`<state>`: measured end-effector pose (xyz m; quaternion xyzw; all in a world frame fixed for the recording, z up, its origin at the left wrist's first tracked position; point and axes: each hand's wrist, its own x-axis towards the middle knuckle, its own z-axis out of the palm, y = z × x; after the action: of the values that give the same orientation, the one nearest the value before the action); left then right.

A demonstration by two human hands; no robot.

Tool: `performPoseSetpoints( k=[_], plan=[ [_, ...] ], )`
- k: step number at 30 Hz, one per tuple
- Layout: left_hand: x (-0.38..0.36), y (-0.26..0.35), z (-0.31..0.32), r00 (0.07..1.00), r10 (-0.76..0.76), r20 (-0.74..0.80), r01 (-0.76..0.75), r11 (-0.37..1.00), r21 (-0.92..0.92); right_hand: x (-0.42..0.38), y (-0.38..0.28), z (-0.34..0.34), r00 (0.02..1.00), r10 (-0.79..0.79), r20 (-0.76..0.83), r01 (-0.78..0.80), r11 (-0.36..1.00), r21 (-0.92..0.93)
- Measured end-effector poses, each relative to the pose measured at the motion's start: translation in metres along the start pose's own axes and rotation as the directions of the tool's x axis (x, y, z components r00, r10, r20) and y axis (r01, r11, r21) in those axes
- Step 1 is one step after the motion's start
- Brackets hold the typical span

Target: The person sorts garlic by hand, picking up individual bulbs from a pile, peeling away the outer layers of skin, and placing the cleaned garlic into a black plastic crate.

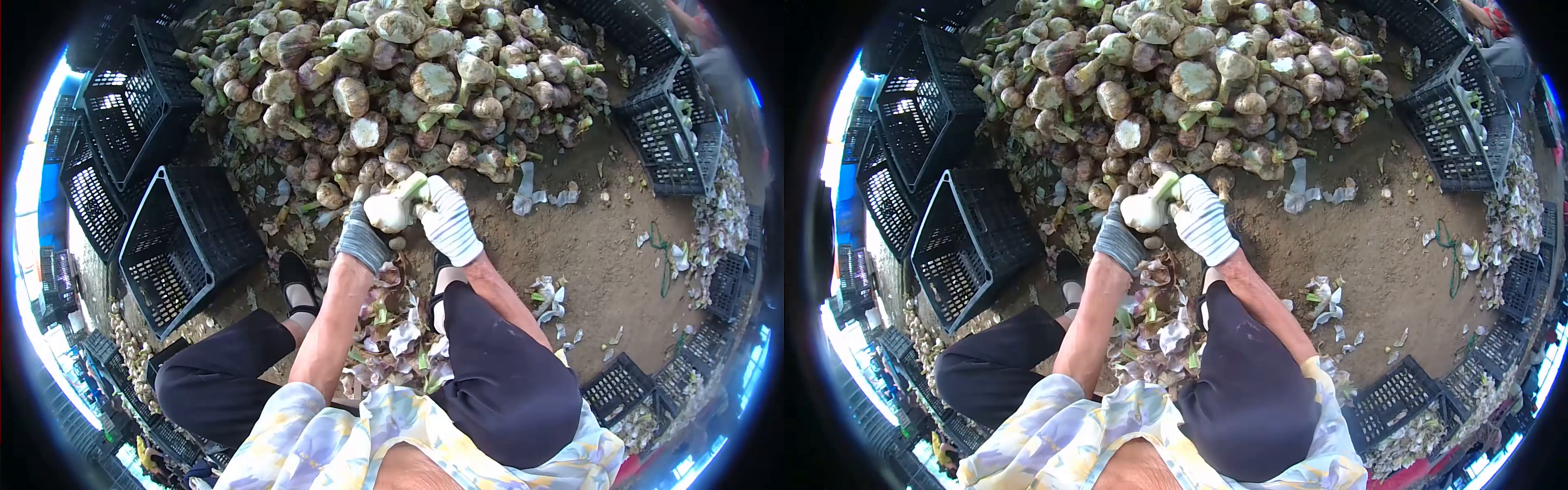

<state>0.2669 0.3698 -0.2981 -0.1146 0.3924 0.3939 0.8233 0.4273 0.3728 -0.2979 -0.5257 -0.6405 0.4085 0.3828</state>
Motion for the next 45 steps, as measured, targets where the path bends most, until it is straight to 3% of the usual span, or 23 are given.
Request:
performPoseSetpoints(
  k=[1, 2, 6, 7, 9, 10, 12, 15, 18, 19, 21, 22, 23, 27, 28, 32, 36, 38, 39, 40, 41, 43, 45],
  plan=[
    [-0.004, 0.005, 0.003, 0.992, -0.096, 0.079, 0.099, 0.994, -0.035, -0.001, -0.008, -0.008, 0.974, 0.190, 0.120, -0.207, 0.967, 0.145],
    [-0.002, -0.002, 0.025, 0.949, 0.071, -0.307, -0.077, 0.997, -0.008, 0.000, -0.013, -0.013, 0.947, 0.221, 0.232, -0.301, 0.861, 0.409],
    [0.016, -0.019, -0.002, 0.891, 0.351, 0.287, -0.388, 0.918, 0.083, -0.002, 0.003, -0.014, 0.870, 0.343, 0.355, -0.487, 0.477, 0.732],
    [0.025, -0.014, 0.010, 0.818, 0.569, 0.084, -0.546, 0.721, 0.427, 0.001, -0.002, -0.013, 0.831, 0.393, 0.394, -0.497, 0.203, 0.844],
    [-0.005, -0.050, 0.037, 0.082, 0.923, 0.376, -0.651, -0.236, 0.721, -0.002, -0.011, -0.015, 0.857, 0.349, 0.380, -0.479, 0.264, 0.837],
    [-0.002, -0.046, 0.019, 0.289, 0.927, 0.238, -0.798, 0.096, 0.595, -0.002, -0.011, -0.015, 0.917, 0.255, 0.306, -0.399, 0.591, 0.701],
    [-0.018, -0.015, 0.007, 0.858, 0.505, 0.094, -0.507, 0.804, 0.311, -0.001, -0.007, -0.019, 0.948, 0.154, 0.278, -0.265, 0.865, 0.426],
    [0.000, 0.004, -0.008, 0.994, 0.099, 0.041, -0.104, 0.979, 0.178, 0.008, -0.018, -0.030, 0.891, 0.293, 0.348, -0.444, 0.725, 0.527],
    [0.013, -0.002, -0.004, 0.574, 0.813, 0.097, -0.590, 0.328, 0.738, 0.001, -0.007, -0.010, 0.844, 0.498, 0.200, -0.528, 0.707, 0.470],
    [-0.012, -0.013, 0.027, 0.531, 0.839, 0.123, -0.666, 0.323, 0.672, -0.005, 0.004, 0.005, 0.946, 0.323, 0.044, -0.321, 0.903, 0.286],
    [-0.007, -0.026, 0.013, 0.324, 0.698, 0.639, -0.510, -0.440, 0.739, -0.008, -0.007, 0.012, 0.981, -0.160, -0.114, 0.156, 0.987, -0.043],
    [-0.006, -0.031, 0.004, 0.705, 0.670, 0.233, -0.609, 0.402, 0.684, -0.007, -0.017, -0.006, 1.000, 0.018, 0.017, -0.018, 1.000, -0.006],
    [-0.002, -0.029, 0.002, 0.698, 0.693, 0.180, -0.620, 0.458, 0.637, -0.003, -0.019, -0.017, 0.931, 0.311, 0.189, -0.363, 0.830, 0.423],
    [0.002, -0.026, -0.017, 0.758, 0.643, 0.111, -0.579, 0.586, 0.567, 0.002, -0.015, -0.026, 0.856, 0.426, 0.294, -0.498, 0.833, 0.242],
    [0.002, -0.020, -0.021, 0.769, 0.627, 0.124, -0.575, 0.595, 0.562, -0.001, -0.001, -0.018, 0.989, 0.114, 0.096, -0.119, 0.992, 0.048],
    [-0.024, -0.004, -0.004, 0.886, 0.388, 0.252, -0.458, 0.813, 0.359, 0.009, 0.032, -0.001, 0.993, -0.121, -0.005, 0.112, 0.932, -0.346],
    [-0.017, 0.007, 0.003, 0.802, 0.328, 0.498, -0.425, 0.900, 0.092, -0.009, 0.026, 0.014, 0.841, 0.171, 0.514, 0.082, 0.897, -0.434],
    [-0.013, 0.012, -0.002, 0.851, 0.432, 0.299, -0.492, 0.854, 0.167, -0.044, 0.023, 0.032, 0.767, -0.011, 0.641, 0.142, 0.978, -0.154],
    [-0.006, 0.013, -0.010, 0.854, 0.502, 0.135, -0.520, 0.830, 0.200, -0.046, 0.003, 0.025, 0.664, -0.021, 0.747, 0.009, 1.000, 0.021],
    [0.006, 0.017, -0.023, 0.897, 0.442, 0.014, -0.432, 0.867, 0.248, -0.042, -0.015, 0.012, 0.469, -0.210, 0.858, -0.493, 0.744, 0.452],
    [0.000, 0.017, -0.019, 0.866, 0.487, -0.114, -0.363, 0.769, 0.525, -0.035, -0.048, -0.001, 0.450, -0.245, 0.859, -0.503, 0.725, 0.470],
    [-0.001, 0.019, -0.021, 0.833, 0.513, -0.209, -0.353, 0.782, 0.514, -0.006, -0.078, -0.040, 0.498, -0.420, 0.759, -0.265, 0.760, 0.594],
    [0.008, 0.019, -0.049, 0.899, 0.409, -0.158, -0.414, 0.910, -0.003, 0.005, -0.064, -0.068, 0.807, -0.135, 0.575, -0.390, 0.609, 0.690]
  ],
)
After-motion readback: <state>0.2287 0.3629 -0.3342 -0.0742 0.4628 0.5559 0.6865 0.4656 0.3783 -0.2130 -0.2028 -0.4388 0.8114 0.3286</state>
